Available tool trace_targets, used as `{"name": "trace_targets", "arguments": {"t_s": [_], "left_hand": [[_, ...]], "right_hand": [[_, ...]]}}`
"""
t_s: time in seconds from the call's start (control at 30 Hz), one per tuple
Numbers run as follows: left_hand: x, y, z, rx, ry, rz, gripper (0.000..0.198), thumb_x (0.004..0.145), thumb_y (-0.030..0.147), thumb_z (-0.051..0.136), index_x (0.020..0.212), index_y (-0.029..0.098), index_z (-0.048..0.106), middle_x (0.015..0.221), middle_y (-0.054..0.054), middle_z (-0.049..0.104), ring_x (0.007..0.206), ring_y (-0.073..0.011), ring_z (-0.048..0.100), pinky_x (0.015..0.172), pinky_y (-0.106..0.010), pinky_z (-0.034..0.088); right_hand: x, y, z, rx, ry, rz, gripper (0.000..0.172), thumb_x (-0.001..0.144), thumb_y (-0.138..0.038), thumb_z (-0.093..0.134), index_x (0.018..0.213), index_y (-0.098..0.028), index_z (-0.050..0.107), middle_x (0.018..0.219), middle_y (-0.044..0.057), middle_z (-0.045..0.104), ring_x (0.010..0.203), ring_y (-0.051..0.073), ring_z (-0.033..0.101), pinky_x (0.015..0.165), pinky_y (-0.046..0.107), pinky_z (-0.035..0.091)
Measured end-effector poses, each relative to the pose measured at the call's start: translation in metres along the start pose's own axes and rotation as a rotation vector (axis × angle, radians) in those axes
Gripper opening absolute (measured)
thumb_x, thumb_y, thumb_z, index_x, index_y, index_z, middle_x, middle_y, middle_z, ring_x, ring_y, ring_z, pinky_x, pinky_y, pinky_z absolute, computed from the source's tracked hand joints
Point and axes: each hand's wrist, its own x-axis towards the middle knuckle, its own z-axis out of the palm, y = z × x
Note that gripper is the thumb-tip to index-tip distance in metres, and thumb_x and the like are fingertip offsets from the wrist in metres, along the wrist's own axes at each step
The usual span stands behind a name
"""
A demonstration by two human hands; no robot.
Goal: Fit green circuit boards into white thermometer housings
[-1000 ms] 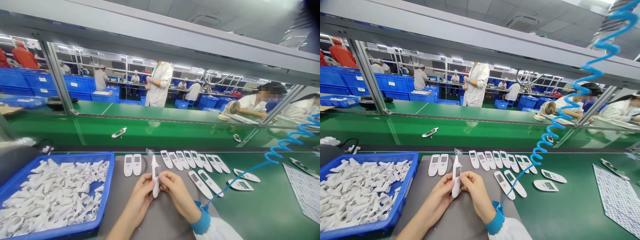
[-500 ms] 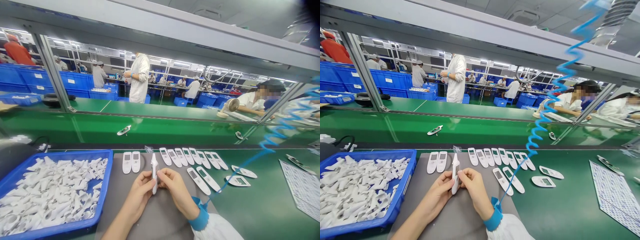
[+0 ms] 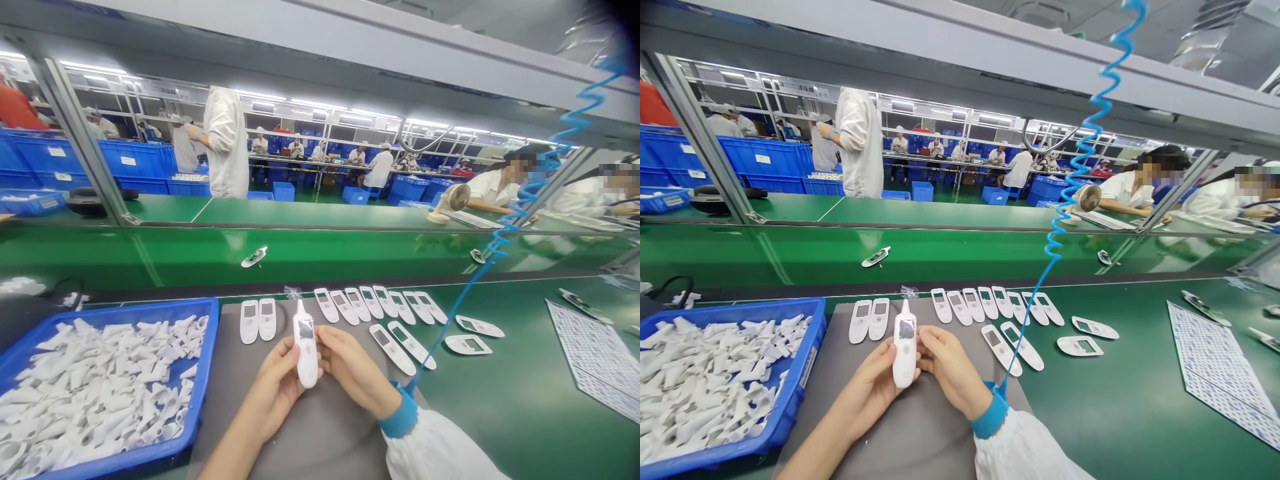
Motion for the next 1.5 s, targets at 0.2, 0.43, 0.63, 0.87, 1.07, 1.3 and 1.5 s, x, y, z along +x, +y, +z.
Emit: {"name": "trace_targets", "arguments": {"t_s": [0.2, 0.43, 0.63, 0.87, 1.07, 1.3, 1.5], "left_hand": [[-0.002, -0.002, 0.004, 0.030, -0.037, -0.073, 0.014, 0.079, 0.017, 0.049, 0.090, 0.012, 0.055, 0.093, -0.009, 0.058, 0.083, -0.0166, 0.054, 0.076, -0.035, 0.044], [-0.004, -0.001, 0.005, 0.044, -0.076, -0.077, 0.012, 0.078, 0.017, 0.049, 0.087, 0.011, 0.056, 0.094, -0.011, 0.058, 0.080, -0.0166, 0.055, 0.072, -0.034, 0.046], [-0.004, -0.003, 0.002, 0.038, -0.019, -0.064, 0.010, 0.077, 0.019, 0.051, 0.085, 0.013, 0.055, 0.088, -0.009, 0.059, 0.078, -0.0146, 0.055, 0.072, -0.033, 0.047], [-0.001, -0.003, 0.002, 0.023, 0.138, 0.060, 0.022, 0.074, 0.027, 0.056, 0.089, 0.011, 0.055, 0.081, -0.008, 0.060, 0.074, -0.0146, 0.057, 0.070, -0.029, 0.047], [0.006, -0.001, -0.009, 0.379, 0.461, 0.330, 0.031, 0.060, 0.031, 0.066, 0.080, 0.012, 0.055, 0.077, -0.006, 0.060, 0.071, -0.0163, 0.056, 0.065, -0.030, 0.046], [0.010, -0.001, -0.019, 0.684, 0.459, 0.423, 0.025, 0.066, 0.035, 0.058, 0.077, 0.012, 0.061, 0.081, -0.008, 0.064, 0.076, -0.0194, 0.058, 0.071, -0.029, 0.045], [0.007, 0.005, -0.011, 0.633, 0.391, 0.353, 0.032, 0.073, 0.040, 0.049, 0.086, 0.013, 0.061, 0.093, -0.010, 0.061, 0.078, -0.0200, 0.058, 0.063, -0.027, 0.047]], "right_hand": [[0.003, 0.009, 0.002, -0.118, 0.261, -0.145, 0.029, 0.071, -0.042, 0.055, 0.059, -0.016, 0.048, 0.052, -0.006, 0.038, 0.047, 0.007, 0.034, 0.045, 0.020, 0.030], [0.004, 0.007, 0.002, -0.164, 0.285, -0.158, 0.037, 0.071, -0.050, 0.050, 0.056, -0.017, 0.047, 0.050, -0.005, 0.038, 0.048, 0.009, 0.035, 0.045, 0.021, 0.030], [0.002, 0.006, 0.004, -0.293, 0.259, -0.149, 0.031, 0.071, -0.045, 0.053, 0.059, -0.017, 0.049, 0.052, -0.005, 0.040, 0.048, 0.009, 0.036, 0.046, 0.020, 0.031], [-0.001, 0.005, 0.006, -0.290, 0.169, -0.026, 0.033, 0.074, -0.044, 0.050, 0.088, -0.015, 0.057, 0.074, 0.003, 0.058, 0.066, 0.015, 0.055, 0.061, 0.027, 0.045], [-0.004, 0.011, 0.007, -0.476, 0.019, -0.080, 0.034, 0.070, -0.029, 0.058, 0.102, -0.017, 0.054, 0.080, 0.004, 0.062, 0.069, 0.016, 0.057, 0.066, 0.030, 0.046], [-0.006, 0.016, 0.011, -0.359, -0.058, -0.008, 0.039, 0.071, -0.031, 0.058, 0.106, -0.014, 0.054, 0.085, 0.007, 0.063, 0.076, 0.019, 0.058, 0.069, 0.033, 0.047], [-0.006, 0.014, 0.011, -0.216, -0.062, 0.067, 0.042, 0.068, -0.033, 0.061, 0.105, -0.015, 0.054, 0.094, 0.009, 0.062, 0.077, 0.019, 0.059, 0.071, 0.033, 0.047]]}}
